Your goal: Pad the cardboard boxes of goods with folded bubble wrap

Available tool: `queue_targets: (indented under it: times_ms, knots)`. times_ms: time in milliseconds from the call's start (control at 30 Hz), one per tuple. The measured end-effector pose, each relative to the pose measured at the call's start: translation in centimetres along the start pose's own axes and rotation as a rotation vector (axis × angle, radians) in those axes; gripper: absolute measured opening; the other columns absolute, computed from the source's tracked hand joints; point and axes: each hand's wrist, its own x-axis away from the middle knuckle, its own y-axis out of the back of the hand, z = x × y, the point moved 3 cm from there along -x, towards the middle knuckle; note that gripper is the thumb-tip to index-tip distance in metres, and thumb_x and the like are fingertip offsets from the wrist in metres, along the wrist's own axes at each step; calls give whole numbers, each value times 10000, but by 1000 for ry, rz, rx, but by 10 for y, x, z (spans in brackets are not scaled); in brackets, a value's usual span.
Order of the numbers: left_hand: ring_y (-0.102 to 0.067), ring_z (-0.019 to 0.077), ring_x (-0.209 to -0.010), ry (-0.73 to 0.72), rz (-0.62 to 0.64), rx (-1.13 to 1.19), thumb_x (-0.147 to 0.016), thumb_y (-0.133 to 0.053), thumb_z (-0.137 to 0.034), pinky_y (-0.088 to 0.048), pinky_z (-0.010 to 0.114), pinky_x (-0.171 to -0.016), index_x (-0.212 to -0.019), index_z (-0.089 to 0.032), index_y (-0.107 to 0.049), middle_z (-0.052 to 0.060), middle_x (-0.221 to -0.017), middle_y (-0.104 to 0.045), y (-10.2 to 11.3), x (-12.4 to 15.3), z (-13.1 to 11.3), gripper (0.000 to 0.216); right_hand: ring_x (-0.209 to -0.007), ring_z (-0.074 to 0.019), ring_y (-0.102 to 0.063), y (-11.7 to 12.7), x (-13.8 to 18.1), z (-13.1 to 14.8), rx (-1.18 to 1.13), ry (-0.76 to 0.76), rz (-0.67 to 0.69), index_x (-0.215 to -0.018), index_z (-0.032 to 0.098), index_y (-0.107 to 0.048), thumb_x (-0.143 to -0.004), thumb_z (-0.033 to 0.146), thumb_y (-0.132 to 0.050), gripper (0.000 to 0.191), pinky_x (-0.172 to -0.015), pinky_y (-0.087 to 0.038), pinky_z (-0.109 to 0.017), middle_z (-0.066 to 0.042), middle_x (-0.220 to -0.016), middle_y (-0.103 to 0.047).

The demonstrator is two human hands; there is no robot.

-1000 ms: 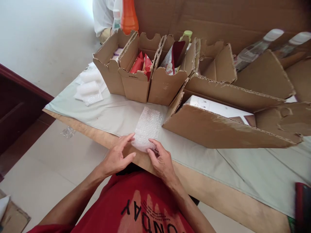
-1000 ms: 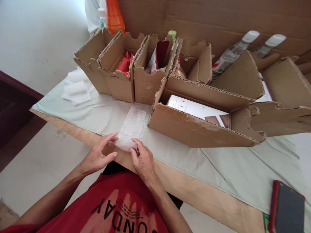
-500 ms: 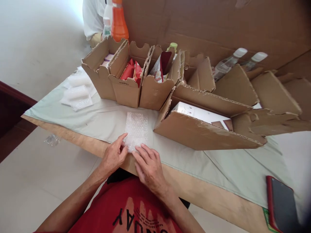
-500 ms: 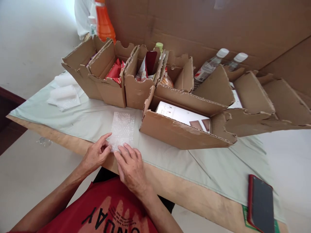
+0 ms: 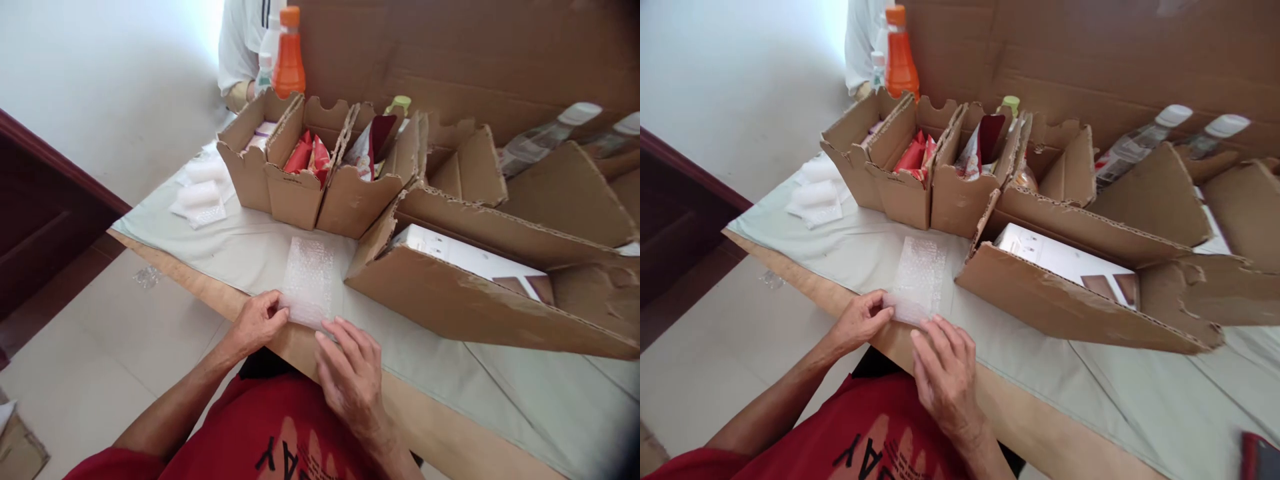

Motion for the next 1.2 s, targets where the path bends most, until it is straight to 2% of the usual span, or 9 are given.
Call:
queue_targets:
  times_ms: [133, 300, 433, 600, 667, 767, 867, 1000, 1200]
  knots:
    - [-451, 134, -618, -10, -14, -27, -833, -529, -257, -350, 269, -605, -701, -204, -532, -41, -640, -493, -2, -7, 0, 141, -1267, -298, -602, -9, -8, 0, -13, 31, -33, -1318, 211, -578, -907, 38, -588, 445, -1007, -474, -477, -144, -1299, -674]
    - [-498, 161, -672, -41, 0, -46, -801, -560, -225, -380, 283, -635, -681, -205, -550, -15, -663, -535, 1, -4, -5, 122, -1217, -320, -647, -19, -9, -32, -156, -269, 22, -1534, 206, -400, -940, 296, -645, 649, -928, -567, -477, -173, -1367, -643]
    - [-600, 213, -858, -108, 48, -7, -770, -633, -225, -467, 323, -800, -828, -200, -675, 39, -838, -674, 15, 8, -16, 76, -858, -210, -743, -27, -17, -34, -391, -368, 128, -1201, 272, -691, -945, 285, -621, 266, -718, -618, -309, -37, -994, -763]
    - [-646, 265, -1020, 105, -115, 309, -809, -725, -437, -520, 353, -832, -1148, -193, -693, 110, -1099, -709, 45, 27, 1, 419, -721, -177, -738, -26, -36, -10, -519, -532, -62, -1018, 244, -717, -939, 280, -661, 103, -640, -608, -238, -17, -870, -768]
    - [-674, 261, -936, 238, -97, 557, -816, -684, -628, -536, 334, -712, -1193, -168, -671, 125, -1055, -711, 48, 31, 15, 595, -753, -177, -739, -29, -47, 7, -553, -469, -75, -1020, 248, -706, -947, 233, -638, 102, -660, -607, -237, -22, -888, -763]
    - [-668, 220, -800, 382, 19, 902, -774, -627, -784, -518, 299, -635, -1205, -138, -664, 108, -944, -709, 43, 32, 31, 778, -783, -172, -727, -36, -64, 37, -651, -172, 153, -995, 263, -697, -960, 164, -565, 169, -692, -599, -259, -15, -885, -755]
    - [-595, 127, -664, 404, 54, 968, -707, -828, -607, -446, 228, -617, -1160, -140, -686, 27, -791, -679, 42, 28, 42, 666, -904, -217, -739, -36, -81, 52, -673, 84, 356, -1086, 275, -690, -947, 286, -631, 152, -824, -613, -344, -27, -979, -774]
    - [-525, 82, -553, 342, 35, 897, -739, -866, -495, -363, 195, -532, -1265, -177, -654, -18, -718, -648, 58, 30, 52, 650, -1097, -269, -711, -38, -130, 36, -595, 121, 387, -1239, 294, -670, -994, 403, -567, 288, -955, -583, -431, -70, -1143, -761]
    - [-708, 183, -767, 331, -99, 864, -810, -819, -464, -535, 273, -697, -1431, -259, -567, 81, -999, -762, 129, 63, 66, 701, -1295, -335, -574, -141, -255, 23, -68, 290, 457, -1113, 211, -745, -927, 209, -624, 223, -969, -535, -520, -137, -1426, -625]
